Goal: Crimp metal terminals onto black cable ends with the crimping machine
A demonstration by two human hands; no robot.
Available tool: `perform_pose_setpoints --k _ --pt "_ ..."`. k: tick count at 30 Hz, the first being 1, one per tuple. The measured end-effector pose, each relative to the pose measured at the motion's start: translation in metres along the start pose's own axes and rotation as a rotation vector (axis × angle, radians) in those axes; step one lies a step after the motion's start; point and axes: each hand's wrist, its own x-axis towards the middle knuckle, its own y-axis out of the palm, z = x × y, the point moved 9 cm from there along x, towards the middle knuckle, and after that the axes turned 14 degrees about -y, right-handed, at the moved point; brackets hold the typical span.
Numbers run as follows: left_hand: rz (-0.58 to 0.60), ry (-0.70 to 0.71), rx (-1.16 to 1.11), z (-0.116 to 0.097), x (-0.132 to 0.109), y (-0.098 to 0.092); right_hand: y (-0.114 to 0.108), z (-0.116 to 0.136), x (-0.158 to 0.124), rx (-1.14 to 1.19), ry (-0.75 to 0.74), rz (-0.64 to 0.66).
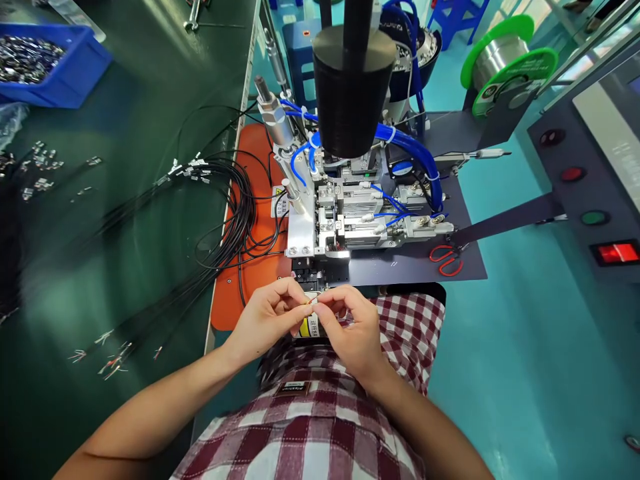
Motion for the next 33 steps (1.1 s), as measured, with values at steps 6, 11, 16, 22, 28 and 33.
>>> perform_pose_setpoints --k 6,11,16,22,28,33 --pt "-0.051 0.058 0.068 0.005 -0.001 -0.001 0.012 -0.013 -0.002 0.162 0.200 0.042" --pt "-0.035 0.121 0.216 0.001 -0.006 0.003 0.013 -0.016 0.002 0.237 0.235 0.028" --pt "-0.093 0.145 0.228 -0.004 -0.007 -0.008 0.002 -0.025 0.000 0.365 0.291 -0.076" --pt "0.033 0.040 0.008 -0.001 0.001 -0.006 -0.001 -0.032 -0.001 0.440 0.296 -0.081" --pt "0.146 0.048 -0.075 -0.003 0.002 -0.001 0.010 -0.035 0.002 0.445 0.313 -0.016" --pt "0.118 0.040 -0.038 -0.003 0.002 -0.001 0.012 -0.031 0.004 0.401 0.309 -0.012"
